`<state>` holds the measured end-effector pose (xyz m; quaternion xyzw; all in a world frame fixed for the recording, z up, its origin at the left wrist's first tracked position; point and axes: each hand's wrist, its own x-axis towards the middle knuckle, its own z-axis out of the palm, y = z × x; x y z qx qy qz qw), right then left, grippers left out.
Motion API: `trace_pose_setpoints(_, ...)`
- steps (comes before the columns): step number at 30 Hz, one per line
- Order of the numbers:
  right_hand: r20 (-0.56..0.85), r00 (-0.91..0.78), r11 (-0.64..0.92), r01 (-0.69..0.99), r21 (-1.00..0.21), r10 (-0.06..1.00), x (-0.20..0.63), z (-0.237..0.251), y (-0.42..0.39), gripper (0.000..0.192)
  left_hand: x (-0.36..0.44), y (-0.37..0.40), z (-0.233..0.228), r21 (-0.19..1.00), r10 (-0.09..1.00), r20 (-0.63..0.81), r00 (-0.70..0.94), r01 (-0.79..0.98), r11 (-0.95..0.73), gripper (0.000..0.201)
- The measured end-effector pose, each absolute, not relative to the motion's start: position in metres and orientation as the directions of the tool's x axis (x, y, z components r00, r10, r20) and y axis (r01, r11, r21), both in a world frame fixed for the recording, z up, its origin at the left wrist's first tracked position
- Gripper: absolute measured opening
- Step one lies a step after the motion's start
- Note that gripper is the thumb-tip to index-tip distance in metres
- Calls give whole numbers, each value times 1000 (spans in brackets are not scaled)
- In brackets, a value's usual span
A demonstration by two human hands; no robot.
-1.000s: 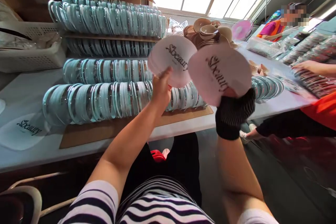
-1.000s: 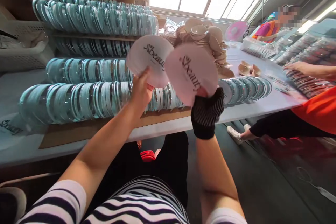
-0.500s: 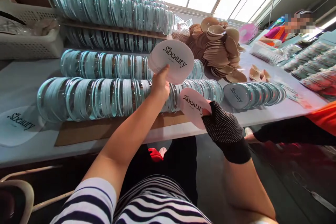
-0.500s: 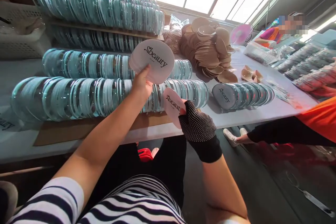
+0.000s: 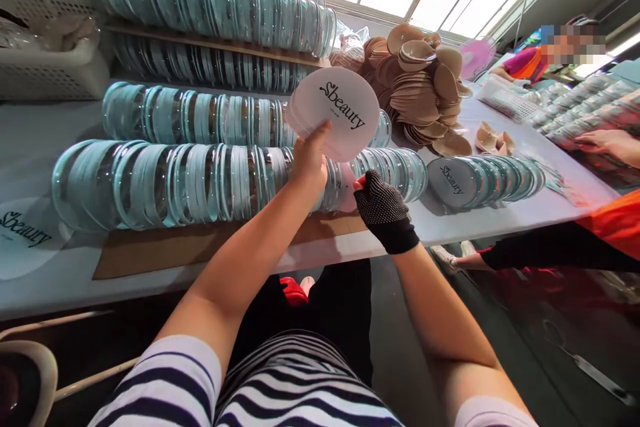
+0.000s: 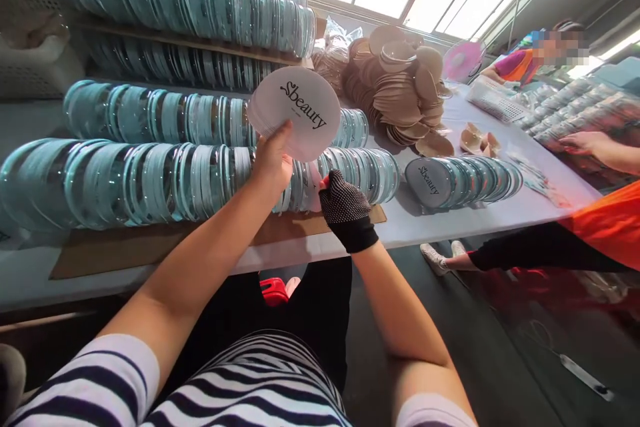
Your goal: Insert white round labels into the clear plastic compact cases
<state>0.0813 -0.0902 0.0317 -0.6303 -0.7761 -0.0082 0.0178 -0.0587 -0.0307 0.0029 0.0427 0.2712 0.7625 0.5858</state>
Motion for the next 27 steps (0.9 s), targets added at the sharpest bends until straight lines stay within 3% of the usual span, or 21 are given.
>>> trace_pose_setpoints(6,-78,-181,184,982,35,980,70,15,-91,28,-60,-32,2,464,927,-224,-300,-870,-169,43)
trace_pose_setpoints(8,-164,-196,180,978,-106,967,74,15,-97,29,-60,-33,4,471,926,-226,-303,-866,-168,43)
trace_pose_setpoints(11,-298,-328,170,876,-451,896,83,17,-104,34,-59,-36,7,482,917,-229,-327,-856,-185,38)
trace_pose_setpoints(14,-208,-407,203,759,-619,889,93,23,-101,40,-57,-35,8,508,910,-229,-345,-840,-190,34)
trace_pose_setpoints(17,102,-260,274,807,-523,960,97,37,-78,37,-54,-33,9,530,901,-242,-361,-826,-189,33)
trace_pose_setpoints(20,400,-147,316,861,-397,904,95,57,-42,43,-51,-36,13,544,893,-245,-377,-816,-196,37)
trace_pose_setpoints(24,456,-320,417,900,-128,831,80,72,-32,60,-55,-52,18,555,897,-242,-369,-811,-184,41)
trace_pose_setpoints(27,491,-367,446,894,-49,790,61,65,-58,61,-59,-66,18,568,895,-246,-373,-803,-178,37)
